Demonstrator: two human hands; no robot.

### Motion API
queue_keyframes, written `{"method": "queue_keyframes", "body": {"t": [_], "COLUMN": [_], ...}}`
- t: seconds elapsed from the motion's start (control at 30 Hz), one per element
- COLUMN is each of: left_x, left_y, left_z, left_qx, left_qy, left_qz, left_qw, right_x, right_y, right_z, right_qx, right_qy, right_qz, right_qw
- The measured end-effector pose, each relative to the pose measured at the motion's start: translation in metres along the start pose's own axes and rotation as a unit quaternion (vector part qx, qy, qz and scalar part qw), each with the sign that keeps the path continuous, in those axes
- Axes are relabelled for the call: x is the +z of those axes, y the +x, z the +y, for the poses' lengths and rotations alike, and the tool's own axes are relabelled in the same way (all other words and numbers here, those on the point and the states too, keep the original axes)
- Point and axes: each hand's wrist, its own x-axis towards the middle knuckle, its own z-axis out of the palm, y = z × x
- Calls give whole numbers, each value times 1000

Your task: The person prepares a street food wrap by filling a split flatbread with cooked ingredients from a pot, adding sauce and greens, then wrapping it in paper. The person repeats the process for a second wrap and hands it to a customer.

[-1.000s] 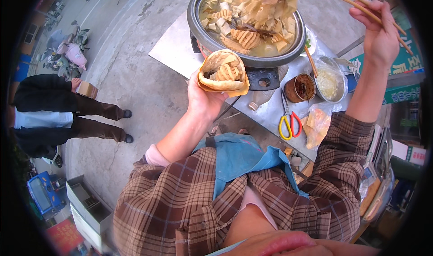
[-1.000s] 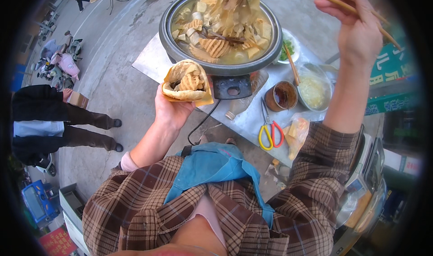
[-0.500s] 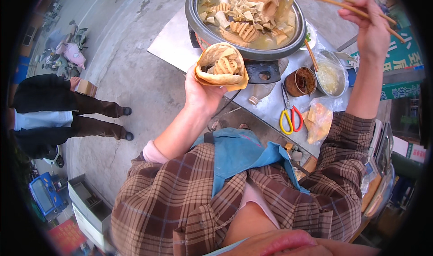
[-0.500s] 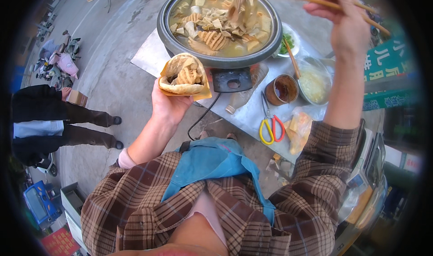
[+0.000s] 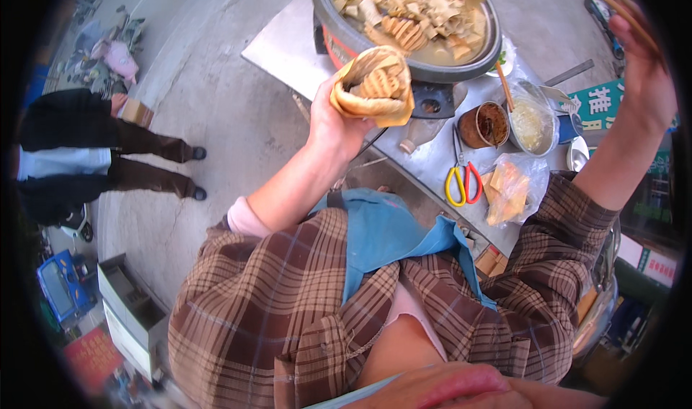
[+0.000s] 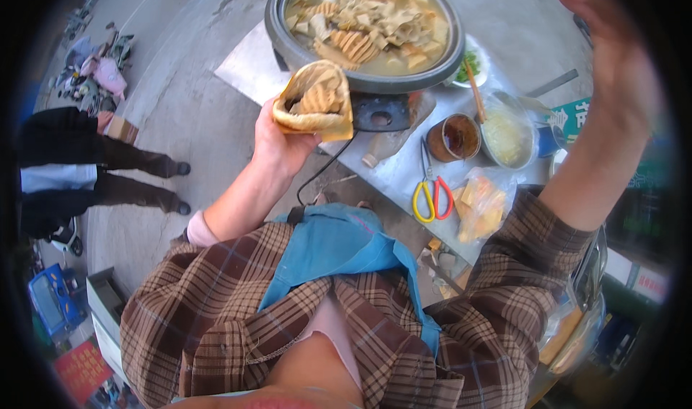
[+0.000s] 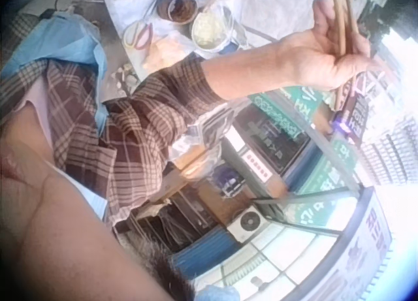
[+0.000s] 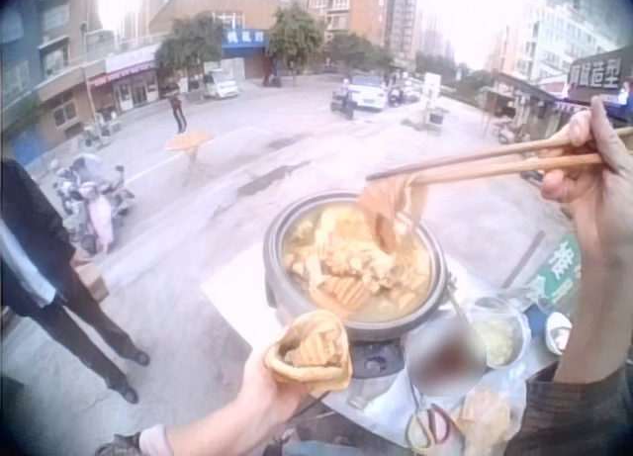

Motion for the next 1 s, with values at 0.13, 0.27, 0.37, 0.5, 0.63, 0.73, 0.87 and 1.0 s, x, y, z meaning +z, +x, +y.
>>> {"method": "queue_keyframes", "body": {"t": [0.13,0.27,0.37,0.5,0.63,0.73,0.87,1.0], "left_x": [-7,-3,0,-1,-8,-10,-8,4], "left_y": [0,-8,-14,-15,-12,-6,-1,2], "left_z": [1,7,11,8,8,7,5,5], "left_qx": [9,12,10,18,12,9,20,11], "left_qy": [-5,-12,-8,-1,5,-12,-7,-9], "left_qz": [-23,-20,-29,-29,-38,-24,-29,-8], "left_qw": [1000,1000,999,999,999,1000,999,1000], "right_x": [41,89,118,140,157,153,117,77], "right_y": [-34,-77,-110,-128,-121,-108,-91,-79], "right_z": [-12,-23,-24,-25,-28,-35,-42,-35], "right_qx": [28,79,78,123,178,161,97,54], "right_qy": [109,308,305,266,231,179,168,197], "right_qz": [-36,-141,-153,-154,-197,-213,-239,-178], "right_qw": [993,938,937,944,936,947,951,963]}}
